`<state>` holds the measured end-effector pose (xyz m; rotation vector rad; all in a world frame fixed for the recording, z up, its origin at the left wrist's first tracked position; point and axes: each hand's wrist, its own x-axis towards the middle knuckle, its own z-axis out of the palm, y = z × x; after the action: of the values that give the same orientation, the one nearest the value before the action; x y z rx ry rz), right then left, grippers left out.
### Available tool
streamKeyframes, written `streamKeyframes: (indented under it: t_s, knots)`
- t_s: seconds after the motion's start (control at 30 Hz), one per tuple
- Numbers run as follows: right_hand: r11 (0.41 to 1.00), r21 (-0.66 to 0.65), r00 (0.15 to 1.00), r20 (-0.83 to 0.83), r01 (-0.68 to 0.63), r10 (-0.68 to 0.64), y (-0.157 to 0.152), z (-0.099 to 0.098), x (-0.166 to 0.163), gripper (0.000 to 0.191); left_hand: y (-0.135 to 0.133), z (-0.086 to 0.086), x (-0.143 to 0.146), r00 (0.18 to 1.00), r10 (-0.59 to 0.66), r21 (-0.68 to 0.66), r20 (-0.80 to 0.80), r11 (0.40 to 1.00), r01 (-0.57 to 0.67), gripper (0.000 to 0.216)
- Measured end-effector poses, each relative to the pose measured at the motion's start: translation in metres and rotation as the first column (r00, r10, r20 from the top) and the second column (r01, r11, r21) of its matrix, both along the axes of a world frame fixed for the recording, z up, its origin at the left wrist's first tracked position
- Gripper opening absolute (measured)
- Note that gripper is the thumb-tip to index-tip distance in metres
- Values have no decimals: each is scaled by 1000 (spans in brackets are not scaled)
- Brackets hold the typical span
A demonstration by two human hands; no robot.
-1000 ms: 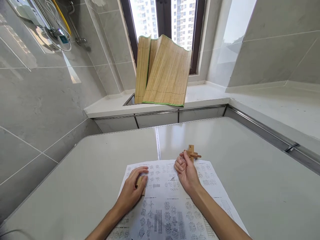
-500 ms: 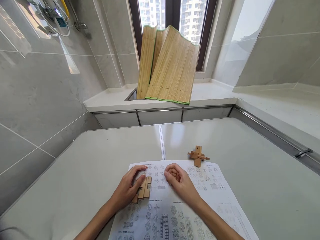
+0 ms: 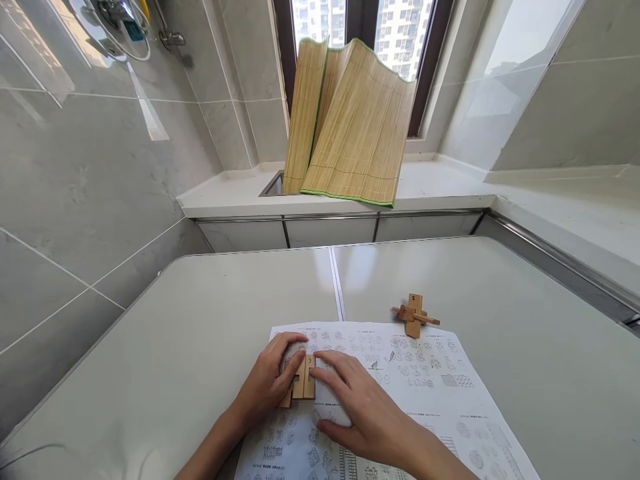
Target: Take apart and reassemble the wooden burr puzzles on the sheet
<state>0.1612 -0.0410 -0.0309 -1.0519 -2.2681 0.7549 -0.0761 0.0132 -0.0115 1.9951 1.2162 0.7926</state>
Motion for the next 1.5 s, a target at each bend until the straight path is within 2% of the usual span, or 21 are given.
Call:
streamKeyframes:
  t_s: [0.4,0.67,0.8,0.93,1.13,1.5]
  knots:
    - [1000,14,1000,9,-26,26,-4,-8,-3,76,-3,3,9,998,6,113,-70,994,2,21]
    - [1000,1,1000,-23,-15,15,-4,-3,-3,70,-15,-9,30,993,62,194,-97,980,-42,20]
    - [999,35,998,-56,-20,22,-3,1,-3,62,-20,-11,35,994,58,198,-96,979,-38,19]
    - [998,66,998,-56,-24,27,-3,2,-2,61,-21,-9,35,994,55,212,-91,977,-34,17]
    - [999,34,997,-77,-10,13,-2,-1,-3,51,-22,-6,36,994,24,208,-111,978,0,16]
    - [999,-29,989,-145,29,-33,-2,1,-2,50,-22,-8,38,973,100,216,-207,975,-54,18]
